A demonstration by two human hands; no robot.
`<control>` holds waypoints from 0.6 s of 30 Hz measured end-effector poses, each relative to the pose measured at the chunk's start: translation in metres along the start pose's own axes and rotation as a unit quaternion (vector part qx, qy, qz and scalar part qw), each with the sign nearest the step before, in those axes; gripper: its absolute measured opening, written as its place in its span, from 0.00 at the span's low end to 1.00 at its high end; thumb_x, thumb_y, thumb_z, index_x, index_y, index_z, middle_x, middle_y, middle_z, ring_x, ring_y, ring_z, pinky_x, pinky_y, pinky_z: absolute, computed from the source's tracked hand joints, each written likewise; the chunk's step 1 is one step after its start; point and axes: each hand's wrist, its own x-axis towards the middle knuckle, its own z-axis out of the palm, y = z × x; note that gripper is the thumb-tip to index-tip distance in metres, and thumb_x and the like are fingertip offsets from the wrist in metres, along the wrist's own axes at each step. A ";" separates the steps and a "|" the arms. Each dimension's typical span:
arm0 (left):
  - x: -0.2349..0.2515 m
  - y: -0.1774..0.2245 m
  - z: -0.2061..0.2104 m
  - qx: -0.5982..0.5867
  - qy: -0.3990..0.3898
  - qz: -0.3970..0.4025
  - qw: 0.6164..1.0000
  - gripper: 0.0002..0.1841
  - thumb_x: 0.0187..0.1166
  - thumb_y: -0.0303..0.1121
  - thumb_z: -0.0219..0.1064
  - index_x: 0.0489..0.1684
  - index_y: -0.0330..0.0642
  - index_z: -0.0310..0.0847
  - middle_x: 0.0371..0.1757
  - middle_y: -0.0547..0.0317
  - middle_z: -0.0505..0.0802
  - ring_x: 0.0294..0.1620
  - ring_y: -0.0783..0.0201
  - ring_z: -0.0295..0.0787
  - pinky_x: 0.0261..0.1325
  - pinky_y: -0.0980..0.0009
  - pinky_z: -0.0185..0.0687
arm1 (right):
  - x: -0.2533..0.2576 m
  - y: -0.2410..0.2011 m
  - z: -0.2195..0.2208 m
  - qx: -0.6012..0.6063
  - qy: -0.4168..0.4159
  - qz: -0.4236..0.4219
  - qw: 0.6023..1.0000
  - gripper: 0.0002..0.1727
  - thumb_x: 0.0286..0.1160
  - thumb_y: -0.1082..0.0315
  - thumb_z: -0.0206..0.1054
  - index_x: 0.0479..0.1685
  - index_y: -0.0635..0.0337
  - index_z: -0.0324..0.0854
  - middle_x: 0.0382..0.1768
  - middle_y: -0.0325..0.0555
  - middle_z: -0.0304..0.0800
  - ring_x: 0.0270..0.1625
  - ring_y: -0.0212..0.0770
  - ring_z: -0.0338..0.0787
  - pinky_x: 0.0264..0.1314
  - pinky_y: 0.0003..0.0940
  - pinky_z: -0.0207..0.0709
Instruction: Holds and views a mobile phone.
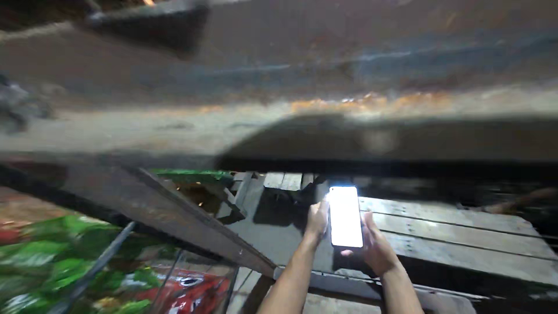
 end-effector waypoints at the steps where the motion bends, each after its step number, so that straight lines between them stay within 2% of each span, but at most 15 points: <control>1: -0.002 0.001 0.000 -0.005 -0.008 -0.003 1.000 0.28 0.95 0.45 0.45 0.40 0.30 0.86 0.34 0.51 0.90 0.36 0.66 0.86 0.47 0.64 0.84 | -0.001 0.000 0.000 0.002 0.004 -0.003 1.000 0.39 0.89 0.35 0.24 0.83 0.47 0.64 0.61 0.47 0.91 0.55 0.47 0.95 0.34 0.45 0.92; 3: -0.003 0.003 0.002 -0.008 -0.023 -0.016 1.000 0.29 0.95 0.47 0.43 0.43 0.30 0.86 0.35 0.52 0.90 0.37 0.66 0.86 0.47 0.65 0.84 | -0.001 0.000 -0.002 0.016 0.003 -0.006 1.000 0.40 0.88 0.34 0.23 0.86 0.46 0.60 0.63 0.46 0.90 0.57 0.47 0.94 0.34 0.45 0.92; 7: -0.001 0.004 0.003 -0.013 -0.040 -0.057 0.997 0.33 0.95 0.50 0.39 0.49 0.28 0.84 0.42 0.47 0.91 0.44 0.63 0.87 0.51 0.63 0.83 | 0.004 0.000 -0.007 0.058 0.000 -0.006 0.998 0.42 0.86 0.31 0.25 0.85 0.46 0.62 0.61 0.48 0.91 0.54 0.48 0.96 0.29 0.46 0.92; 9: -0.003 0.004 0.001 -0.004 -0.051 -0.069 0.996 0.35 0.96 0.51 0.36 0.54 0.28 0.83 0.47 0.46 0.91 0.47 0.63 0.87 0.54 0.63 0.82 | 0.004 0.003 -0.008 0.076 0.000 -0.005 0.997 0.42 0.85 0.30 0.25 0.84 0.46 0.62 0.61 0.48 0.91 0.54 0.49 0.95 0.30 0.47 0.92; 12: -0.003 0.001 0.003 -0.006 -0.066 -0.070 0.995 0.37 0.95 0.52 0.33 0.56 0.28 0.83 0.48 0.46 0.90 0.48 0.62 0.86 0.55 0.63 0.81 | 0.004 0.002 -0.010 0.101 0.006 -0.007 0.995 0.44 0.83 0.28 0.24 0.85 0.46 0.60 0.64 0.51 0.89 0.56 0.52 0.95 0.32 0.47 0.92; 15: -0.001 0.004 0.002 -0.100 -0.105 -0.115 0.983 0.40 0.94 0.56 0.29 0.62 0.29 0.81 0.48 0.46 0.91 0.47 0.61 0.89 0.54 0.64 0.84 | 0.005 0.002 -0.012 0.133 0.007 -0.015 0.991 0.45 0.82 0.27 0.24 0.85 0.47 0.59 0.66 0.54 0.87 0.58 0.55 0.93 0.35 0.51 0.92; 17: 0.003 0.004 -0.003 -0.208 -0.148 -0.161 0.953 0.43 0.91 0.61 0.24 0.61 0.34 0.81 0.45 0.48 0.93 0.45 0.60 0.91 0.50 0.65 0.87 | 0.007 0.003 -0.014 0.162 -0.014 -0.030 0.986 0.46 0.81 0.26 0.27 0.85 0.50 0.59 0.66 0.55 0.87 0.59 0.57 0.93 0.38 0.54 0.92; 18: 0.004 0.002 -0.005 -0.253 -0.170 -0.178 0.936 0.45 0.89 0.64 0.23 0.62 0.35 0.80 0.46 0.47 0.93 0.46 0.59 0.91 0.50 0.64 0.87 | 0.007 0.003 -0.017 0.175 -0.028 -0.035 0.983 0.47 0.79 0.24 0.32 0.85 0.50 0.57 0.67 0.56 0.86 0.60 0.59 0.92 0.41 0.55 0.92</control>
